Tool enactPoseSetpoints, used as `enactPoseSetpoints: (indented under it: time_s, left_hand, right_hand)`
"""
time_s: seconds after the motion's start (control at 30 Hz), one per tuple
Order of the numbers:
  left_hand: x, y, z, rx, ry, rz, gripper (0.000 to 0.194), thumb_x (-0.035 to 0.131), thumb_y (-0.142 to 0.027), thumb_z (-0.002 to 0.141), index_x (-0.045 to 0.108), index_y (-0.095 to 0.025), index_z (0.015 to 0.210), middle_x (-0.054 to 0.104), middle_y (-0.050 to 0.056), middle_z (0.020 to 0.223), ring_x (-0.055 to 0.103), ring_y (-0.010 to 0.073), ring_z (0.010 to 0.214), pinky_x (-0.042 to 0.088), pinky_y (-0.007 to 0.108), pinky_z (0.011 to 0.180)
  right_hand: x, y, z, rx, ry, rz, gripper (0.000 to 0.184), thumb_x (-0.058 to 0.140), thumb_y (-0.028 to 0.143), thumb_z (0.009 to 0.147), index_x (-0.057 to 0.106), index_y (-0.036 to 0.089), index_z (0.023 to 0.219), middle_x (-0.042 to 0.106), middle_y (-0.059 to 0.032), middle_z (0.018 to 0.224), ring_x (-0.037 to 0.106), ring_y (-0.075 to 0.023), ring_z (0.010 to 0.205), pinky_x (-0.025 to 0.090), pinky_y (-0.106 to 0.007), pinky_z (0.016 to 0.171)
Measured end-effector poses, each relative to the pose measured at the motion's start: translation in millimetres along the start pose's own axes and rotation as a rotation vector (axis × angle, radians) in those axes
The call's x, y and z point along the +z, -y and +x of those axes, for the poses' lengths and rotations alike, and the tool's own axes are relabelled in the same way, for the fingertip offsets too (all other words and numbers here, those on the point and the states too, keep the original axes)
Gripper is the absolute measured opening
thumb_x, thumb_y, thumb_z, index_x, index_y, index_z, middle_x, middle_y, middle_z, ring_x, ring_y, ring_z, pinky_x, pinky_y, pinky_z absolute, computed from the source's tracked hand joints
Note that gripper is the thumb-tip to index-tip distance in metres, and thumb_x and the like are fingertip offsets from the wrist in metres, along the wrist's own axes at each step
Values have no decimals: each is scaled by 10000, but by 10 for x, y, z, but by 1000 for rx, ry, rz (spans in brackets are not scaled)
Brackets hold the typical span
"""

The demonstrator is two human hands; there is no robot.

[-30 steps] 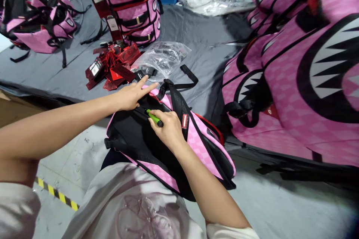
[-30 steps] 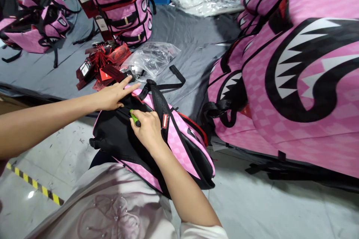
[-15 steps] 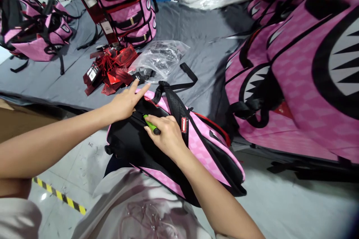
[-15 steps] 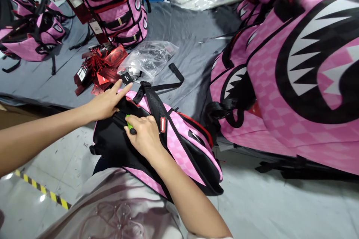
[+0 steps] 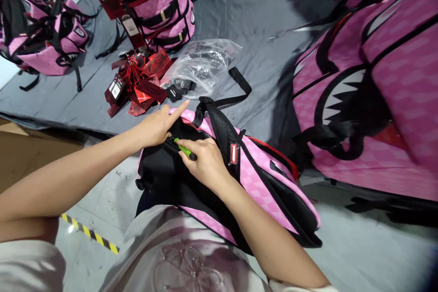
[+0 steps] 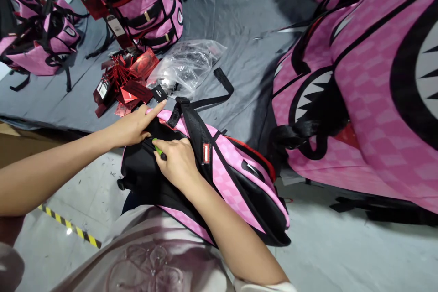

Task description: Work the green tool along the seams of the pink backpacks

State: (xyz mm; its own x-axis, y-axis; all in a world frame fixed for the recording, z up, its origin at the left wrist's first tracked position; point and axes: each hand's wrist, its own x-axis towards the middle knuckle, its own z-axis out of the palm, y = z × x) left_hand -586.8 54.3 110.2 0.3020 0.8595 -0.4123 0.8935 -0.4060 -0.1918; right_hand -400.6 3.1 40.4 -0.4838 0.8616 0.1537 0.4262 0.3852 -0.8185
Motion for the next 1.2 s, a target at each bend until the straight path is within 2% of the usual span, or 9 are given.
enactPoseSetpoints:
  time_s: [0.17,0.37,0.5,0.73,0.87,1.07,1.2]
  left_hand:
    - [8,-3,33,5,7,10,1025,598,-163,898,-126,-259,1618,489,180,1241,638,307,1059,496,323,791]
    - [-1,-12,48,-22,28,-4,1050,616,-163,883,-127,-288,1614,459,199,1314,643,306,1063,499,331,803]
    - [-8,-17,52,-14,33,2,1029,599,-166,890,-120,-269,1619,473,199,1287,650,298,1022,498,333,788]
    - [6,-34,55,-15,16,0,1004,591,-162,893,-88,-253,1628,482,201,1275,639,305,1035,505,346,810]
    - [-9,-54,51,-27,25,6,999,597,-147,889,-64,-242,1632,484,202,1263,635,314,1055,509,345,810]
    - [6,-56,33,-12,-1,-19,968,571,-129,887,-31,-239,1637,502,190,1238,626,300,1046,508,343,818]
    - [15,-49,27,-15,-17,-18,948,555,-121,883,-7,-243,1637,508,186,1241,620,286,1039,504,334,818]
  right_hand:
    - [66,44,70,3,28,-5,271,708,166,905,769,223,1163,807,-34,1041,759,-205,853,469,-351,839]
    - [61,66,48,5,0,10,282,692,131,890,775,228,1142,808,-35,1033,766,-212,877,503,-339,832]
    - [91,59,36,32,-52,29,292,697,111,874,779,229,1129,802,-25,1070,771,-220,886,532,-354,879]
    - [126,78,39,64,-70,46,292,685,103,863,783,243,1101,800,-20,1076,777,-225,923,568,-354,908]
    - [111,88,46,92,-35,76,280,687,126,870,787,245,1103,803,-13,1057,780,-224,912,587,-330,873]
    - [142,88,16,108,-88,79,276,672,141,869,790,236,1100,811,-22,977,773,-204,791,598,-313,802]
    - [172,95,17,127,-118,76,257,681,166,871,793,238,1091,811,-27,968,771,-213,778,605,-322,785]
